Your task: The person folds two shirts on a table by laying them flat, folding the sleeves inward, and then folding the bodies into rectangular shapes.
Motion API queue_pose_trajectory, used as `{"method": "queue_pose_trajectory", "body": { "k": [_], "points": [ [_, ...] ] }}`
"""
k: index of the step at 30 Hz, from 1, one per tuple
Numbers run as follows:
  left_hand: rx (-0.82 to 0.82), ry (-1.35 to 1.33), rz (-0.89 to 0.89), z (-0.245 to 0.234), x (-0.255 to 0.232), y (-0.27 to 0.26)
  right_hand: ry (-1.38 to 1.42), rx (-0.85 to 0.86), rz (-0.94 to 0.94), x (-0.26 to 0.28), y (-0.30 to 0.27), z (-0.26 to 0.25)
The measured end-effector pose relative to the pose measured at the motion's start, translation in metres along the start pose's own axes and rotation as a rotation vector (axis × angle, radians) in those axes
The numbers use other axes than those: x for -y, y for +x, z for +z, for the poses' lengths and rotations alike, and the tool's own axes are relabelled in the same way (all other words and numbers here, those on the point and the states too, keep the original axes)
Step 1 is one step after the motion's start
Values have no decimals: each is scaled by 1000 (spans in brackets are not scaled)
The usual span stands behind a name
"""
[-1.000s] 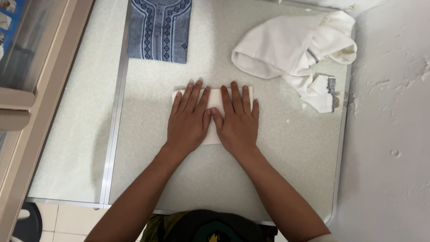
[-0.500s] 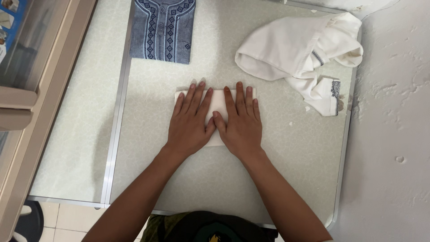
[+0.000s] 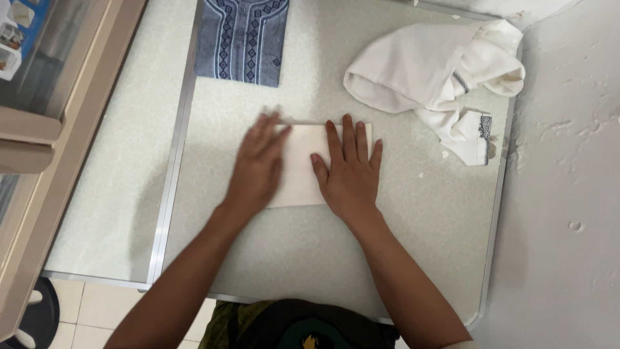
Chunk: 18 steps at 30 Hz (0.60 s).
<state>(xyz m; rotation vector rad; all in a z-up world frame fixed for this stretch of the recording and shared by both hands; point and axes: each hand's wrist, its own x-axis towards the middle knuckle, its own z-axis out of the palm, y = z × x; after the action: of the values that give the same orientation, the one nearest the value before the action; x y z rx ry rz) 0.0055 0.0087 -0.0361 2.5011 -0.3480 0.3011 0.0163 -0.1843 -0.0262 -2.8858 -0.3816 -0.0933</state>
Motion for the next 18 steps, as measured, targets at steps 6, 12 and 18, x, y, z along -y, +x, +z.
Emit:
{"method": "queue_pose_trajectory", "body": {
  "k": [6,12,18],
  "points": [
    [-49,-253,-182,-24,27,-1,290,26,-132,8,-12,-24],
    [43,-45,-46,-34,37,7,436,127,-277,27,-38,-15],
    [124,-84,-100,-39,37,14,396,-103,-344,25,-47,10]
  ]
}}
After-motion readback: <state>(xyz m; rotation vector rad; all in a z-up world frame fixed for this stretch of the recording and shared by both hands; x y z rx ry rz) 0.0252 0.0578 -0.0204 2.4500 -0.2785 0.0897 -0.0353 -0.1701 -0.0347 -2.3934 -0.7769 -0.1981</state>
